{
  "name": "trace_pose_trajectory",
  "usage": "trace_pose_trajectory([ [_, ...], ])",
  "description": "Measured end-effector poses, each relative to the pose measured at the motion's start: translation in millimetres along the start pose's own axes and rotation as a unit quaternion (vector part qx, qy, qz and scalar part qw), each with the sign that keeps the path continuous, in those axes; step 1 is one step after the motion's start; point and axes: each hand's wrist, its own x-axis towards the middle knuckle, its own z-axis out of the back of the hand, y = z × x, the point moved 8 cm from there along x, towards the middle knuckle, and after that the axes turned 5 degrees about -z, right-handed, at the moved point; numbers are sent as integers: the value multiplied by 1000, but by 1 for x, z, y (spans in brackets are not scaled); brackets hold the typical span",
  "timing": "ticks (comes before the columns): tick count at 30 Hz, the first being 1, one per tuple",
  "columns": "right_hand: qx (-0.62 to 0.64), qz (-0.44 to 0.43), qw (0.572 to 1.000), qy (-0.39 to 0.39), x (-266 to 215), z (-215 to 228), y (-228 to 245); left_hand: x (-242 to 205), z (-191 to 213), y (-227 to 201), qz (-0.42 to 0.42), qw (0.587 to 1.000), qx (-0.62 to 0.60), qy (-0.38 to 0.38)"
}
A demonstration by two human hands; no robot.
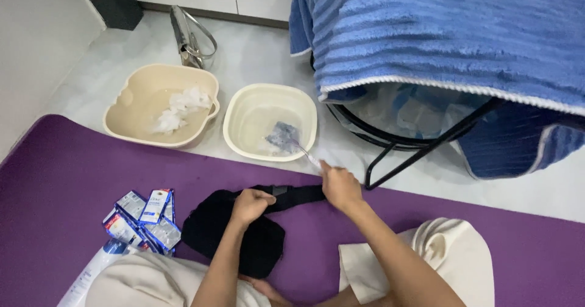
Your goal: The person is cleaning a black fabric pouch by scrubbing it with a toothbrush dipped in water from a plastic basin.
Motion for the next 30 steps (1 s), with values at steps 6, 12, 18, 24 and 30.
trace_pose_trajectory([
  [6, 181, -42, 980, -75, -54, -28, -10, 11, -4, 18, 9, 999, -36, -22],
  [12, 260, 27, 965, -33, -88, -110, -13, -7, 2, -8, 28, 996, -72, -40],
  [18, -5, 3, 1000, 27, -98, -153, -21, 1, -1, 7, 62, 994, -82, -26],
  [24, -32, -40, 996, 72, -92, -151, -37, -2, -1, 0, 73, 994, -72, -39],
  [30, -43, -113, 989, 82, -91, -141, -62, -12, 4, -8, 85, 994, -58, -31],
])
